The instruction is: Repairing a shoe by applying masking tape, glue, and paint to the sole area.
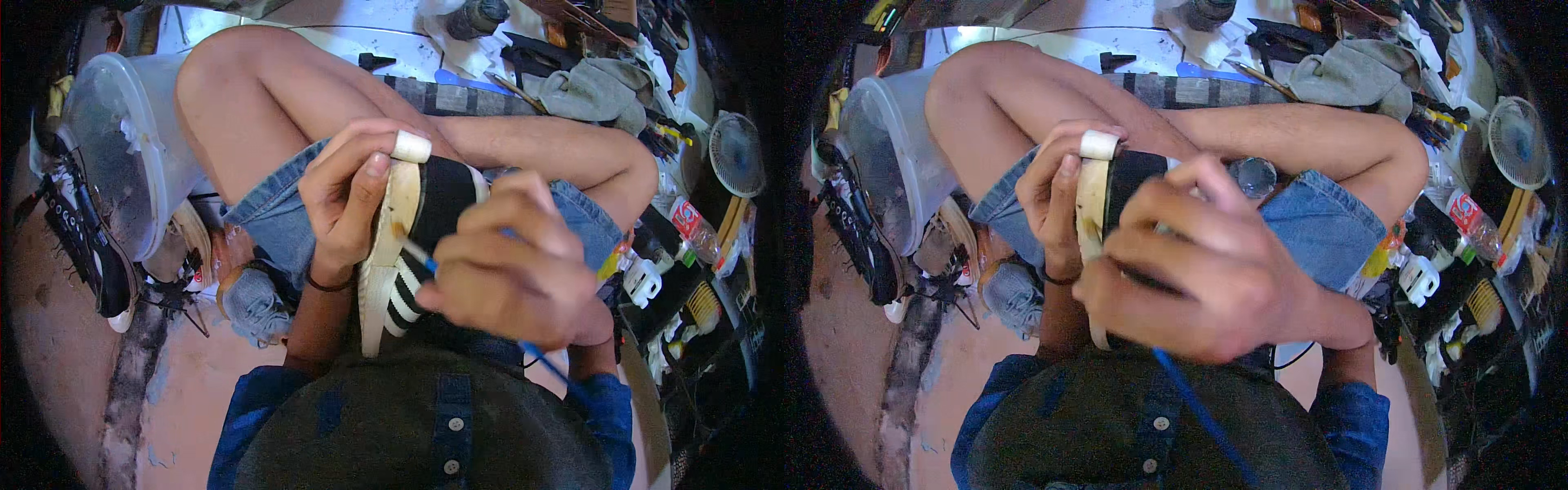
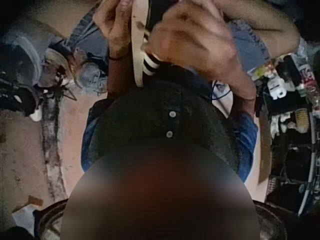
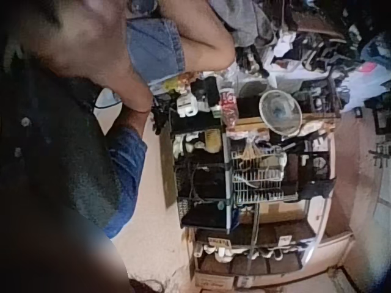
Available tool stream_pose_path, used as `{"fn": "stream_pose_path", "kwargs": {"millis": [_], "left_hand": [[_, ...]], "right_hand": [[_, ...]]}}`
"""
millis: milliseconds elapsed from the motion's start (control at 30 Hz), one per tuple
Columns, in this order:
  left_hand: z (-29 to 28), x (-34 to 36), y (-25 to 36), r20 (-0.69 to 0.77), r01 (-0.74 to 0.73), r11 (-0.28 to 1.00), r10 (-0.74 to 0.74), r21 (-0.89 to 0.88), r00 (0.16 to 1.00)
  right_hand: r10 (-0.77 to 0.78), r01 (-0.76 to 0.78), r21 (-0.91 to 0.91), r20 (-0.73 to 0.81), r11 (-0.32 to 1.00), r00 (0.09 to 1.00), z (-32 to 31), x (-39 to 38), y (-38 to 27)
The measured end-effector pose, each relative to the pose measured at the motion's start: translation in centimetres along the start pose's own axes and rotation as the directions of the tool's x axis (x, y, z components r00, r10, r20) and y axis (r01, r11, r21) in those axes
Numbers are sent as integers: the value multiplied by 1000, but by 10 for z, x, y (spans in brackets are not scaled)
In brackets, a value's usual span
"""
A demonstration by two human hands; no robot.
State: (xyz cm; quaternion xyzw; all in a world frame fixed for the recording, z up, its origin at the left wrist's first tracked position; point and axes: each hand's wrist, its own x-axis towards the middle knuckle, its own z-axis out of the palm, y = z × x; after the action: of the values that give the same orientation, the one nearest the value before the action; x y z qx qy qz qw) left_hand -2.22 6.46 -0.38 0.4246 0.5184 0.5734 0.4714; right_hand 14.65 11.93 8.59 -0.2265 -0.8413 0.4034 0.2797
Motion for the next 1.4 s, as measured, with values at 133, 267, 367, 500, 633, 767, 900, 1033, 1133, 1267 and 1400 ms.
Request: {"fn": "stream_pose_path", "kwargs": {"millis": [133,267,367,500,633,767,900,1033,1133,1267,1400], "left_hand": [[-4,-3,2,4,4,999,-5,36,1000],[-2,0,-4,19,-16,1000,16,26,1000],[-3,-1,-1,22,-21,999,20,39,1000],[-3,-5,-2,-3,-4,1000,4,21,1000],[-2,-5,-2,-3,1,1000,-1,16,1000],[1,-2,-3,-1,17,1000,-17,18,1000],[-3,-5,0,-3,4,1000,-4,20,1000],[-2,-4,-1,13,-3,999,2,45,1000],[-4,-6,0,7,19,999,-20,32,1000],[-4,-5,-1,11,18,999,-19,44,1000],[-3,-5,-1,16,4,999,-5,34,1000]], "right_hand": [[-1,1,-8,-81,1000,997,-4,0,2],[-31,31,-2,-41,1000,999,7,-4,4],[-63,50,165,71,985,996,11,-6,-12],[-14,52,271,-141,961,990,2,-9,5],[29,-29,1,-167,1000,985,1,-6,10],[-69,73,18,-190,997,979,29,-18,-4],[-66,72,45,-115,996,991,21,-10,-11],[17,-22,-30,-142,999,990,22,-14,-12],[-75,69,-46,-150,997,986,19,-14,-14],[67,-83,-68,-211,994,975,20,-14,-7],[-48,50,15,-89,999,995,15,-13,-18]]}}
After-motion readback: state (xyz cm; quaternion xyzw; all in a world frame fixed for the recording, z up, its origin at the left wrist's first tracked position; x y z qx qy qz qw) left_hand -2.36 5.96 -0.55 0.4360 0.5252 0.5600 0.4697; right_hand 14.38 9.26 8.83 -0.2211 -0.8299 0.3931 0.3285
